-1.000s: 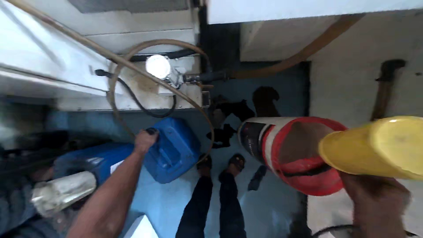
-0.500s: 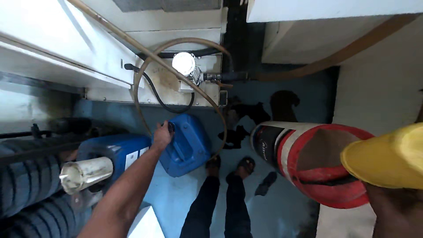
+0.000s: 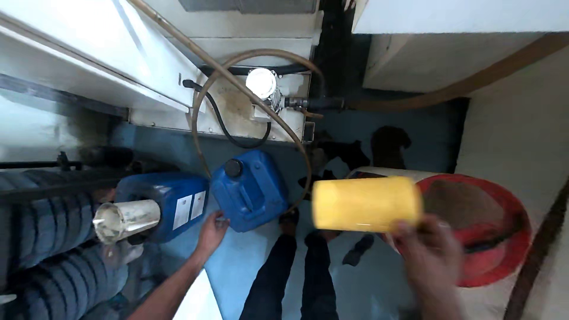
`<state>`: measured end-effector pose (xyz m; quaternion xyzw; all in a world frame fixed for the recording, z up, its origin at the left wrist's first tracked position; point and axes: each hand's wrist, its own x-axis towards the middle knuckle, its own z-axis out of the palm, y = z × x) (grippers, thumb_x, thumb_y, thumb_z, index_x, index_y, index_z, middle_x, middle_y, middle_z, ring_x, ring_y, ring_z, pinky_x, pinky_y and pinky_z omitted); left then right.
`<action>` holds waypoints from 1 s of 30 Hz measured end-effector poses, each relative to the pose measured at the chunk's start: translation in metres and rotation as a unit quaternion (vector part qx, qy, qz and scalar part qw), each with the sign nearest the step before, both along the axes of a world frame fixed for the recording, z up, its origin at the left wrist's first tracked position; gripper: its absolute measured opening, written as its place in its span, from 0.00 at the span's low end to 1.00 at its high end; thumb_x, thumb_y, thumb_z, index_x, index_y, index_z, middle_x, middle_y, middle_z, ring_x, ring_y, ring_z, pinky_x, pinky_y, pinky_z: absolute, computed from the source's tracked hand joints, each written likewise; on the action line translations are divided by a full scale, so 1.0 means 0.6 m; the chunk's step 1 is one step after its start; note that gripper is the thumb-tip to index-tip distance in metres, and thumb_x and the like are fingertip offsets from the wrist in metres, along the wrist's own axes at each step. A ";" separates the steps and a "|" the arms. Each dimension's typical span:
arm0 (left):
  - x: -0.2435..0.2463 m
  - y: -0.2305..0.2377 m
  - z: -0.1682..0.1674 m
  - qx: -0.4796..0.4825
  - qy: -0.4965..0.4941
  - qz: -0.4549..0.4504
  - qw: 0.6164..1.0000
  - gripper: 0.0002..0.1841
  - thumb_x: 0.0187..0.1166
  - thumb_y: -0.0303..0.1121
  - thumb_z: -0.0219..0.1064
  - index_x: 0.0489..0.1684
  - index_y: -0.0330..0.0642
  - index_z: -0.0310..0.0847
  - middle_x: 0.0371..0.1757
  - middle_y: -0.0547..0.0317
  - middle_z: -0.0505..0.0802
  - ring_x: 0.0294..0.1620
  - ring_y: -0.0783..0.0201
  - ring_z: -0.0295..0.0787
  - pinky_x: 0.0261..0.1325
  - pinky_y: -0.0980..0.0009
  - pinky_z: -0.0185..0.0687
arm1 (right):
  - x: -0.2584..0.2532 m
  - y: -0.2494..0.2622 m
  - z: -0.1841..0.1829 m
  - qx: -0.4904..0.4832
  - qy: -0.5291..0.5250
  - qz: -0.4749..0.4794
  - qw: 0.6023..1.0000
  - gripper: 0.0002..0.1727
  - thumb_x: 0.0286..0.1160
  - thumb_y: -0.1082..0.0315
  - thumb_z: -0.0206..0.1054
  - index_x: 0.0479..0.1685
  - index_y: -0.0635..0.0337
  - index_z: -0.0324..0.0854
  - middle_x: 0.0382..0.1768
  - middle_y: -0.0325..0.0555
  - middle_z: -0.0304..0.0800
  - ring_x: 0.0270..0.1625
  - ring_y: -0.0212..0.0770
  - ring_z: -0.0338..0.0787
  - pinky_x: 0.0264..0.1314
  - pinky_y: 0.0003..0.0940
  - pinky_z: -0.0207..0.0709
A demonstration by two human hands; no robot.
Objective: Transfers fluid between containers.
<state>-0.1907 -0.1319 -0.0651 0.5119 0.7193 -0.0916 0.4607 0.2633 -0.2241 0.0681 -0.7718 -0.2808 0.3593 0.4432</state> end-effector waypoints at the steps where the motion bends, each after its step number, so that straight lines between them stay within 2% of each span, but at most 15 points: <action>1: -0.004 -0.027 0.006 -0.033 0.001 0.002 0.999 0.25 0.85 0.36 0.67 0.77 0.31 0.73 0.71 0.35 0.85 0.66 0.46 0.88 0.72 0.50 0.83 | -0.053 0.015 -0.008 -0.022 -0.028 0.084 0.996 0.14 0.71 0.65 0.73 0.50 0.65 0.85 0.42 0.40 0.91 0.43 0.31 0.91 0.46 0.33 0.89; 2: -0.007 -0.054 0.011 -0.065 0.001 0.004 0.998 0.24 0.86 0.35 0.65 0.77 0.31 0.73 0.71 0.36 0.86 0.67 0.46 0.88 0.73 0.51 0.83 | -0.107 0.027 -0.022 -0.018 -0.059 0.171 0.983 0.14 0.72 0.63 0.75 0.46 0.66 0.89 0.44 0.48 0.92 0.49 0.40 0.91 0.54 0.42 0.87; 3: -0.008 -0.080 0.017 -0.092 0.003 0.009 0.996 0.24 0.86 0.35 0.65 0.77 0.31 0.73 0.70 0.37 0.86 0.67 0.47 0.88 0.73 0.51 0.82 | -0.160 0.035 -0.044 0.011 -0.102 0.251 0.963 0.12 0.74 0.62 0.73 0.42 0.64 0.91 0.44 0.51 0.93 0.52 0.47 0.92 0.61 0.49 0.84; 5: -0.008 -0.131 0.029 -0.121 0.000 0.024 0.992 0.23 0.86 0.35 0.66 0.75 0.31 0.75 0.68 0.37 0.88 0.65 0.47 0.90 0.72 0.51 0.84 | -0.249 0.052 -0.084 0.091 -0.188 0.374 0.904 0.05 0.73 0.69 0.70 0.39 0.56 0.92 0.42 0.48 0.94 0.51 0.51 0.93 0.65 0.59 0.80; 8: -0.014 -0.197 0.042 -0.140 -0.019 0.050 0.989 0.20 0.84 0.33 0.66 0.71 0.30 0.78 0.61 0.39 0.91 0.56 0.50 0.93 0.64 0.53 0.88 | -0.335 0.070 -0.124 0.158 -0.238 0.457 0.843 0.06 0.69 0.77 0.68 0.34 0.55 0.87 0.37 0.44 0.89 0.47 0.48 0.91 0.65 0.53 0.80; 13: -0.020 -0.245 0.046 -0.158 -0.033 0.083 0.983 0.18 0.83 0.30 0.66 0.68 0.30 0.79 0.56 0.41 0.93 0.52 0.51 0.94 0.60 0.53 0.89 | -0.384 0.092 -0.183 0.167 -0.280 0.479 0.815 0.06 0.73 0.74 0.68 0.31 0.55 0.88 0.37 0.44 0.89 0.48 0.46 0.90 0.70 0.46 0.79; 16: -0.021 -0.245 0.041 -0.170 -0.034 0.095 0.980 0.18 0.84 0.31 0.66 0.68 0.31 0.79 0.56 0.42 0.93 0.52 0.52 0.94 0.60 0.54 0.90 | -0.402 0.088 -0.195 0.163 -0.308 0.484 0.802 0.06 0.73 0.75 0.68 0.32 0.56 0.88 0.37 0.44 0.90 0.49 0.46 0.91 0.76 0.47 0.76; 18: -0.019 -0.240 0.037 -0.166 -0.040 0.099 0.980 0.18 0.84 0.31 0.66 0.68 0.31 0.78 0.56 0.42 0.92 0.52 0.52 0.94 0.59 0.54 0.90 | -0.407 0.088 -0.192 0.154 -0.309 0.479 0.807 0.06 0.74 0.76 0.67 0.34 0.58 0.88 0.39 0.44 0.91 0.52 0.46 0.92 0.82 0.49 0.72; 21: -0.010 -0.227 0.034 -0.157 -0.048 0.102 0.981 0.18 0.84 0.30 0.66 0.68 0.30 0.78 0.56 0.40 0.92 0.52 0.51 0.94 0.59 0.53 0.90 | -0.396 0.088 -0.172 0.139 -0.265 0.481 0.824 0.08 0.74 0.77 0.66 0.45 0.60 0.89 0.46 0.48 0.92 0.62 0.49 0.90 0.89 0.51 0.64; 23: -0.004 -0.221 0.038 -0.155 -0.049 0.101 0.981 0.18 0.84 0.30 0.66 0.68 0.30 0.78 0.56 0.40 0.92 0.52 0.50 0.94 0.59 0.52 0.91 | -0.379 0.078 -0.151 0.148 -0.222 0.456 0.849 0.07 0.79 0.72 0.64 0.44 0.61 0.88 0.48 0.49 0.92 0.67 0.51 0.88 0.90 0.51 0.62; 24: -0.001 -0.218 0.041 -0.157 -0.047 0.102 0.981 0.18 0.85 0.30 0.66 0.68 0.30 0.78 0.57 0.39 0.92 0.52 0.50 0.94 0.59 0.52 0.91 | -0.366 0.070 -0.139 0.153 -0.207 0.427 0.867 0.09 0.81 0.69 0.63 0.40 0.60 0.89 0.46 0.50 0.92 0.66 0.52 0.88 0.88 0.50 0.65; 27: 0.003 -0.218 0.049 -0.168 -0.043 0.096 0.980 0.18 0.85 0.30 0.65 0.68 0.29 0.78 0.57 0.39 0.92 0.53 0.50 0.94 0.59 0.52 0.91 | -0.295 0.033 -0.093 0.085 -0.179 0.329 0.923 0.11 0.79 0.68 0.63 0.36 0.62 0.91 0.45 0.52 0.95 0.62 0.54 0.92 0.72 0.47 0.81; 29: 0.009 -0.219 0.057 -0.172 -0.044 0.085 0.980 0.18 0.85 0.29 0.65 0.68 0.28 0.77 0.58 0.38 0.92 0.54 0.49 0.94 0.60 0.51 0.90 | -0.224 -0.003 -0.077 0.043 -0.187 0.242 0.951 0.09 0.71 0.71 0.66 0.30 0.64 0.90 0.36 0.53 0.93 0.47 0.52 0.94 0.54 0.44 0.88; 30: 0.015 -0.218 0.061 -0.170 -0.048 0.071 0.982 0.18 0.84 0.29 0.65 0.68 0.27 0.78 0.57 0.37 0.92 0.54 0.48 0.94 0.61 0.50 0.90 | -0.185 -0.027 -0.069 0.015 -0.195 0.192 0.962 0.08 0.68 0.73 0.66 0.26 0.66 0.89 0.32 0.53 0.91 0.41 0.50 0.93 0.48 0.42 0.89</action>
